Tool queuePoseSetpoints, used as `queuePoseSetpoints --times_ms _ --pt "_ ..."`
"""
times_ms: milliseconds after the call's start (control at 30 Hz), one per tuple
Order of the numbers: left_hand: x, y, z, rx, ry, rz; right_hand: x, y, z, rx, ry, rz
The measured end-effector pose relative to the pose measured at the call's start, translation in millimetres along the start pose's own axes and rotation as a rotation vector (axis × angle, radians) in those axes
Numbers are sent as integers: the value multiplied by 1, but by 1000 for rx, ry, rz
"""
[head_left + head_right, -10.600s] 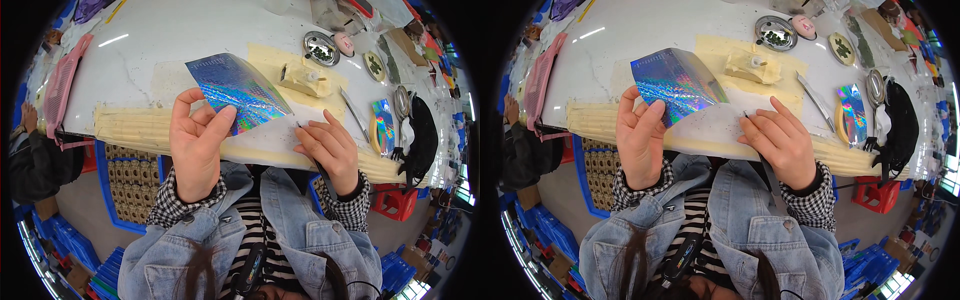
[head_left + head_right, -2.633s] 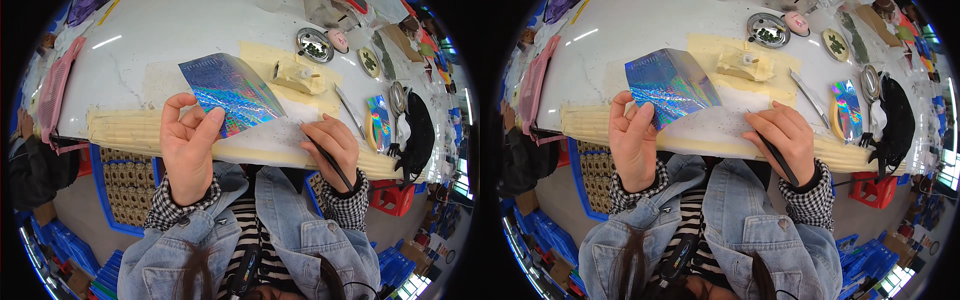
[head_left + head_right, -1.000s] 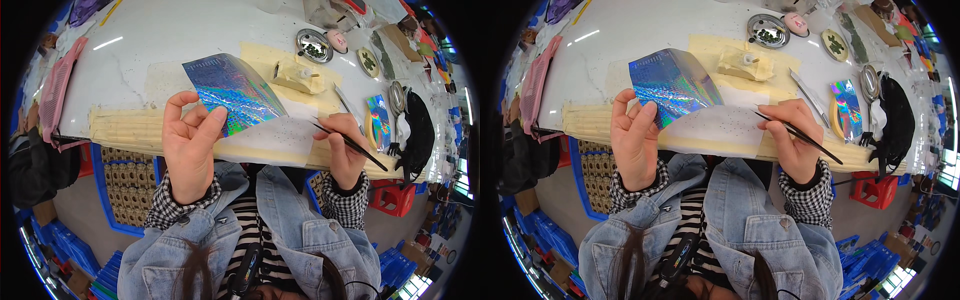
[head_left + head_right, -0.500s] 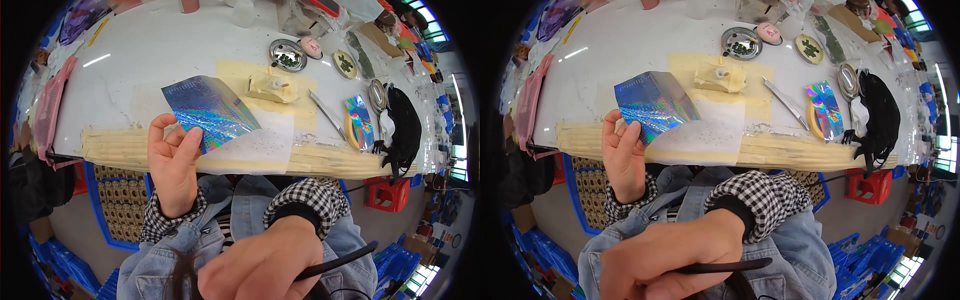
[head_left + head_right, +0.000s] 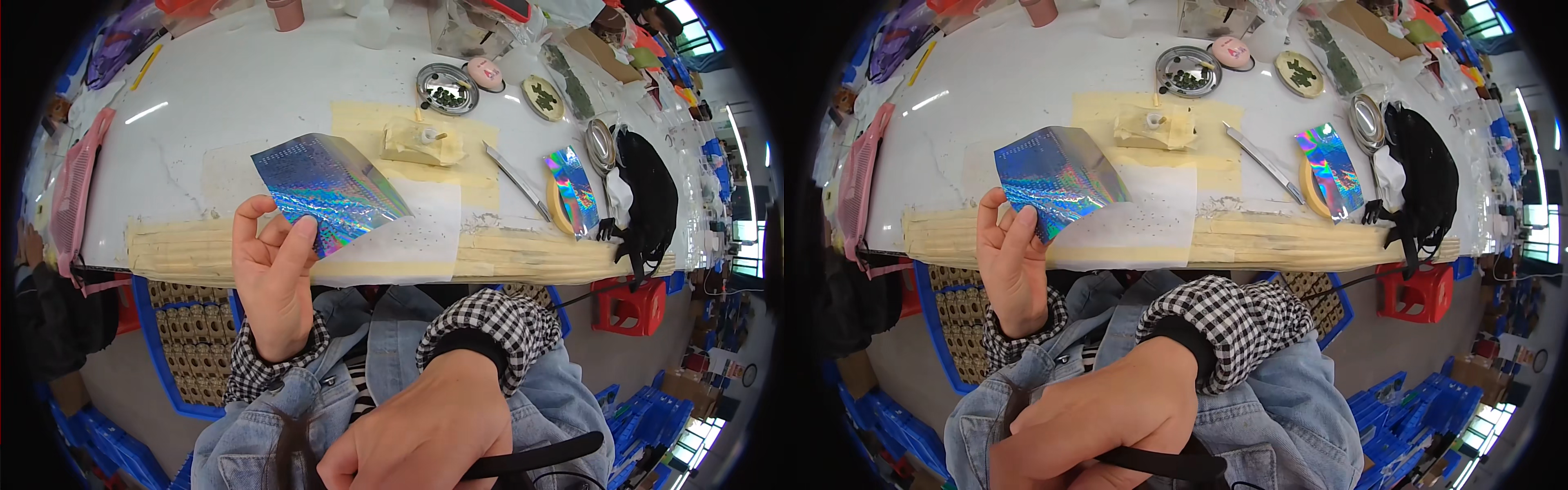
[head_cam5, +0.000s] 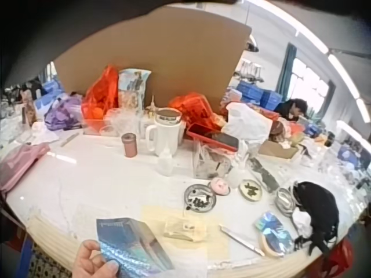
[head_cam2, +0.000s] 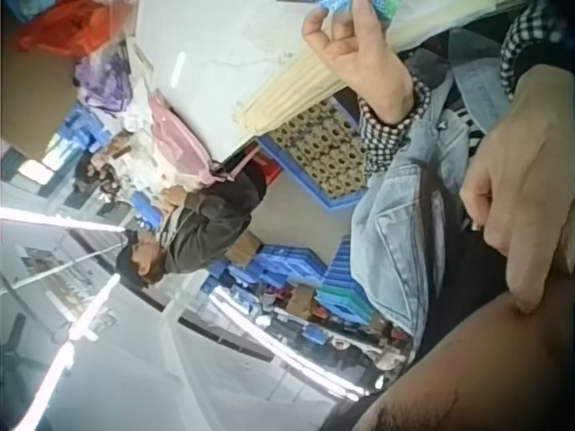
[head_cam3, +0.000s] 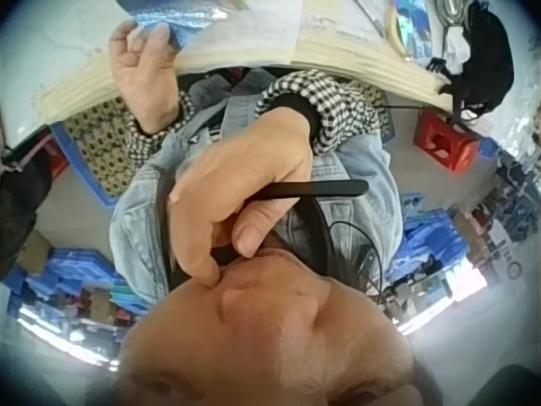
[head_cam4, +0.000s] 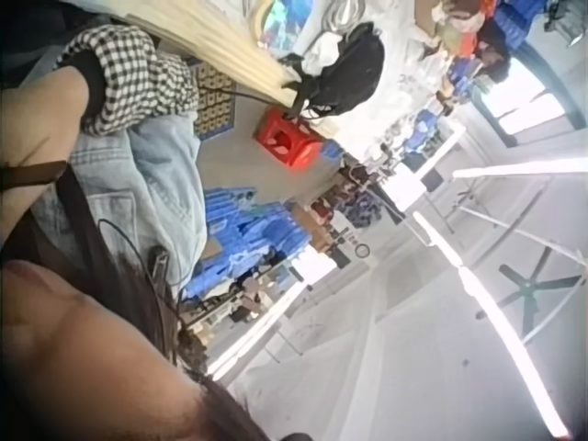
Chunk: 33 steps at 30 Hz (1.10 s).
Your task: The worker is carefully handling and inspecting small pieces of holographic film at a factory station.
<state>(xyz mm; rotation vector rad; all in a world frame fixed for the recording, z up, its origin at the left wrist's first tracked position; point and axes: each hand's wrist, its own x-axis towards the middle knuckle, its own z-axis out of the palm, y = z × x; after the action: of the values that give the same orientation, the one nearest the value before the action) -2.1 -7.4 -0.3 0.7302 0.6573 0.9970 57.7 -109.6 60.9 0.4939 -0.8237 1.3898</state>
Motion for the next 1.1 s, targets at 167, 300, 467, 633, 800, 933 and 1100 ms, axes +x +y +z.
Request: queuePoseSetpoints --times_ms 167,300,467,633,800,933,1100 --pt "-1 0 1 9 6 7 3 -1 -3 -11 -20 -63" --pt "0 -2 -2 11 -9 0 1 -13 2 -71 45 51" --pt "-1 0 1 -1 -36 9 14 -46 -33 -383 -382 240" --pt "2 0 -8 37 -71 -7 6 -59 -31 -991 546 -224" --pt "3 0 -8 11 -125 -64 -31 -95 -44 -1616 276 93" --pt "5 1 -8 60 -125 -113 -20 -103 -38 -1917 145 368" --pt "6 -1 -10 62 -135 -118 -19 -85 -43 -2040 241 354"
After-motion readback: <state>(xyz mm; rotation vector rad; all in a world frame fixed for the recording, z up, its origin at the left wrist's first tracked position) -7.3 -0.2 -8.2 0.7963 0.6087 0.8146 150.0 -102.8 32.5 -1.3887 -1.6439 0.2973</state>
